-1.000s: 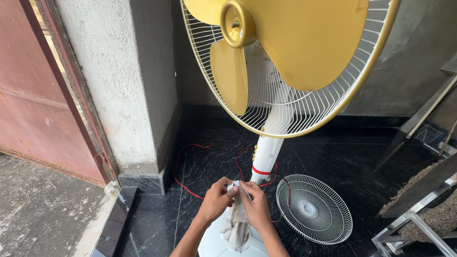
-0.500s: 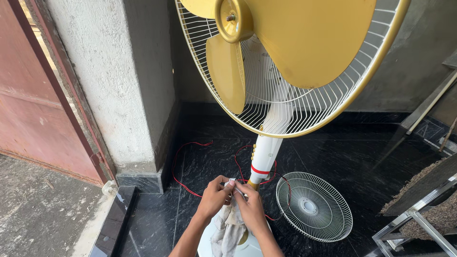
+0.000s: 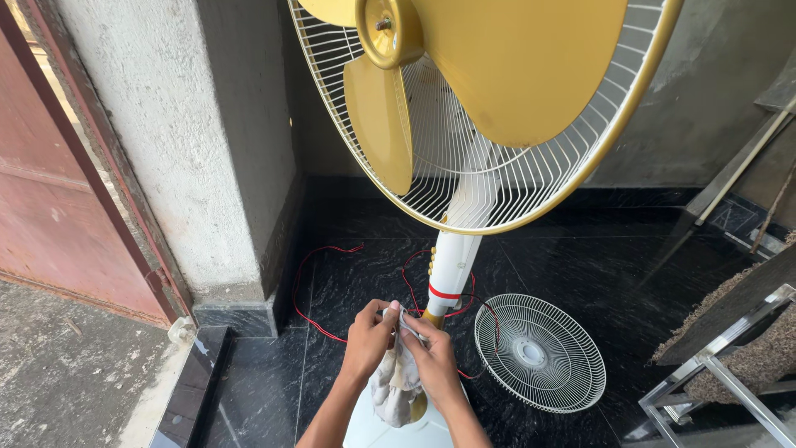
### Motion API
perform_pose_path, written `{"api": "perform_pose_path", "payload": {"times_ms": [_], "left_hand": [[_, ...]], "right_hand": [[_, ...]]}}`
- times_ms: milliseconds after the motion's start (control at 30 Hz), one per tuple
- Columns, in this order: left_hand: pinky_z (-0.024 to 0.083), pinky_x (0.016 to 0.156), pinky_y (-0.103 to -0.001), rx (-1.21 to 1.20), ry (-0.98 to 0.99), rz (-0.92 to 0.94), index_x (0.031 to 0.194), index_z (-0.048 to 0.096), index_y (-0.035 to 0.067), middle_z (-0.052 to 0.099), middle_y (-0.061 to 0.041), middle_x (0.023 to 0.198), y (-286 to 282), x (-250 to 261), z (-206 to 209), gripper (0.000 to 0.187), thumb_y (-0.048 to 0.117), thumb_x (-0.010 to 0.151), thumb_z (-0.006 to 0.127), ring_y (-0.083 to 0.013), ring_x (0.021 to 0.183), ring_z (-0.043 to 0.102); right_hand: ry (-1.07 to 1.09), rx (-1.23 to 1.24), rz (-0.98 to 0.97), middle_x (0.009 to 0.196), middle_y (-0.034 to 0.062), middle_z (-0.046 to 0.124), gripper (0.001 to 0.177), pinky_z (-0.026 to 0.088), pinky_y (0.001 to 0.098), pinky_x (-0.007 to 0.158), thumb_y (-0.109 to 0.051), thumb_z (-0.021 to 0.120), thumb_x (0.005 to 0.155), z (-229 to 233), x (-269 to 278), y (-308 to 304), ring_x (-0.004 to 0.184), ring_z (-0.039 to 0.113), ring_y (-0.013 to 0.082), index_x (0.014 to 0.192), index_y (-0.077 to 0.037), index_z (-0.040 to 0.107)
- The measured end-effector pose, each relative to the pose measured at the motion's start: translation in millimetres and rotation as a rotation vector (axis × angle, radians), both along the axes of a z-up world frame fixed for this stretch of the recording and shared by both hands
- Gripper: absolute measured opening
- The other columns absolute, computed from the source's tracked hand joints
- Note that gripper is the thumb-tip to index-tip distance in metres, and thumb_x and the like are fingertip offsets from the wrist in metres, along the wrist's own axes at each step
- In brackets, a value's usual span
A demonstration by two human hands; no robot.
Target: The person repairs a standing fan by manipulating the internal wiring and securing the neck joint with a screwdriver. They then wipe the fan's base and a small plastic cap with a cloth.
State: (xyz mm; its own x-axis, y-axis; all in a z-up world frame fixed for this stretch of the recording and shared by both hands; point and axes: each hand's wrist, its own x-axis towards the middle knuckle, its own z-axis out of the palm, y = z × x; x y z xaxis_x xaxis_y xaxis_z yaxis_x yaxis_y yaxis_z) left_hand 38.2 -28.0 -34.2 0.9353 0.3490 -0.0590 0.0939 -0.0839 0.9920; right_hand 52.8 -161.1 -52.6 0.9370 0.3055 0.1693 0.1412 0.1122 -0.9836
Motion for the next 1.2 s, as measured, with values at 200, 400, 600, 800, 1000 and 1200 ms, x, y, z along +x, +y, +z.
{"api": "perform_pose_path", "payload": {"times_ms": [200, 400, 600, 800, 1000, 1200], "left_hand": [[0.054, 0.067, -0.035, 0.157, -0.025, 0.020, 0.110, 0.070, 0.004, 0.075, -0.012, 0.076, -8, 4, -10, 0.038, 0.038, 0.094, 0.064, -0.0187, 0.070, 0.071], [0.056, 0.068, -0.035, 0.297, -0.100, -0.056, 0.115, 0.067, 0.005, 0.076, -0.013, 0.080, -4, 2, -16, 0.036, 0.031, 0.090, 0.071, -0.0205, 0.072, 0.074], [0.056, 0.073, -0.033, 0.266, -0.144, -0.174, 0.115, 0.071, 0.007, 0.078, -0.010, 0.082, 3, 2, -21, 0.036, 0.027, 0.086, 0.077, -0.0160, 0.077, 0.075], [0.056, 0.068, -0.036, 0.352, -0.072, -0.133, 0.115, 0.071, 0.007, 0.076, -0.012, 0.077, 1, 3, -31, 0.037, 0.031, 0.087, 0.075, -0.0202, 0.070, 0.073], [0.054, 0.060, -0.033, 0.136, 0.105, -0.128, 0.101, 0.074, -0.001, 0.072, -0.009, 0.072, -3, 5, -30, 0.044, 0.042, 0.093, 0.066, -0.0167, 0.065, 0.069], [0.050, 0.051, -0.032, 0.079, 0.209, -0.095, 0.089, 0.076, 0.001, 0.067, -0.010, 0.068, -5, 7, -24, 0.054, 0.053, 0.092, 0.062, -0.0167, 0.060, 0.065]], "right_hand": [[0.111, -0.244, -0.073, 0.111, 0.0109, 0.079, 0.038, 0.055, 0.0284, 0.089, -0.016, 0.061, 0.095, 5, -3, -8, 0.102, 0.074, 0.0131, 0.129, -0.003, 0.069], [0.392, 0.032, 0.168, 0.118, 0.0126, 0.074, 0.043, 0.055, 0.0317, 0.093, -0.014, 0.062, 0.094, 6, 5, -29, 0.107, 0.071, 0.0165, 0.133, 0.003, 0.065], [0.618, 0.498, 0.311, 0.119, 0.0138, 0.071, 0.047, 0.054, 0.0362, 0.098, -0.010, 0.060, 0.091, -11, 1, -40, 0.109, 0.069, 0.0214, 0.136, 0.004, 0.059], [0.393, 0.055, 0.119, 0.129, 0.0095, 0.071, 0.047, 0.048, 0.0290, 0.101, -0.006, 0.059, 0.094, -27, -10, -29, 0.114, 0.067, 0.0144, 0.141, -0.002, 0.059], [-0.197, -0.583, -0.084, 0.108, 0.0110, 0.066, 0.043, 0.053, 0.0329, 0.089, -0.004, 0.060, 0.093, -27, -24, -29, 0.101, 0.070, 0.0198, 0.136, 0.000, 0.061], [-0.237, -0.500, -0.184, 0.105, 0.0075, 0.069, 0.031, 0.056, 0.0294, 0.083, -0.003, 0.063, 0.091, -46, -18, -37, 0.096, 0.073, 0.0186, 0.120, 0.001, 0.073]]}}
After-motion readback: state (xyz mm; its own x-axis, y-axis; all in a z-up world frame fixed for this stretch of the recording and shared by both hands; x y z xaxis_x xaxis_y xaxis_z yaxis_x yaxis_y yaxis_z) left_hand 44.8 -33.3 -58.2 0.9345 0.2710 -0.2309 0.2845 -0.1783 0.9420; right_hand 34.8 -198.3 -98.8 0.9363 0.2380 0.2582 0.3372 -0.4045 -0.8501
